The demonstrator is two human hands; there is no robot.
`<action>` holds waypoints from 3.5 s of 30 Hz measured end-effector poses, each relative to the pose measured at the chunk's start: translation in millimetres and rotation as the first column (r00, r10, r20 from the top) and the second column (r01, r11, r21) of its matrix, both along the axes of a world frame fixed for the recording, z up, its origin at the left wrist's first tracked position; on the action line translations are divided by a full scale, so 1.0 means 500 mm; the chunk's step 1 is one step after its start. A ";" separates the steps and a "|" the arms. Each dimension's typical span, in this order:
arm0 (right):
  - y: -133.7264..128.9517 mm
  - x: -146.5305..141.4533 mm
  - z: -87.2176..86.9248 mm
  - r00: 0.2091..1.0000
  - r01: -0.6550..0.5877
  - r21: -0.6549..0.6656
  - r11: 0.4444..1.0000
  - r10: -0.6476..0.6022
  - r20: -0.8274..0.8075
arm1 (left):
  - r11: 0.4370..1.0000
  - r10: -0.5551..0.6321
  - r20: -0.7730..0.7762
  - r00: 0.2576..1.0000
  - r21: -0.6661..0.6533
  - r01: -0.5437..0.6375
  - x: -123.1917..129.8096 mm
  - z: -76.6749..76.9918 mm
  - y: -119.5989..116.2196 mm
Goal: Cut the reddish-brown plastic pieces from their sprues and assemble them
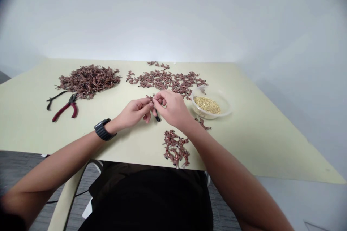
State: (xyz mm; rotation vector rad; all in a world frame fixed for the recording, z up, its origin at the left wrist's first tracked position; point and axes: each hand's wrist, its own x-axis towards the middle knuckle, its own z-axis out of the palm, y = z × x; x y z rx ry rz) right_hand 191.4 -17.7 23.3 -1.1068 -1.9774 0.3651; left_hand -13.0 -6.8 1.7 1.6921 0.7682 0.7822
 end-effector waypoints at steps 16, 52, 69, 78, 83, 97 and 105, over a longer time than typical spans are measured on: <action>-0.002 -0.026 -0.042 0.993 0.073 0.146 0.987 -0.085 0.077 | 0.957 0.160 -0.236 0.959 0.274 -0.092 0.002 0.006 -0.010; 0.002 -0.016 -0.031 0.994 -0.022 -0.140 0.990 0.006 -0.113 | 0.938 0.138 -0.287 0.948 0.345 -0.032 -0.013 0.011 -0.005; 0.030 -0.002 -0.051 0.968 -0.058 -0.272 0.960 -0.012 -0.251 | 0.992 -0.099 -0.188 0.977 0.059 0.112 -0.021 0.020 0.000; 0.033 0.013 -0.033 0.886 -0.379 -0.416 0.827 0.194 -0.422 | 0.942 -0.253 0.094 0.963 -0.204 0.268 -0.030 0.014 0.015; 0.027 0.020 -0.018 0.875 -0.405 -0.446 0.798 0.197 -0.442 | 0.972 -0.191 0.072 0.979 -0.128 0.199 -0.025 0.004 0.016; 0.029 0.106 0.039 0.977 0.029 -0.352 0.935 -0.101 -0.188 | 0.929 0.158 -0.342 0.926 0.370 -0.021 -0.017 0.021 -0.003; 0.106 0.319 0.012 0.735 0.561 -0.386 0.732 -0.225 0.640 | 0.950 0.165 -0.301 0.939 0.305 -0.069 -0.012 0.009 0.002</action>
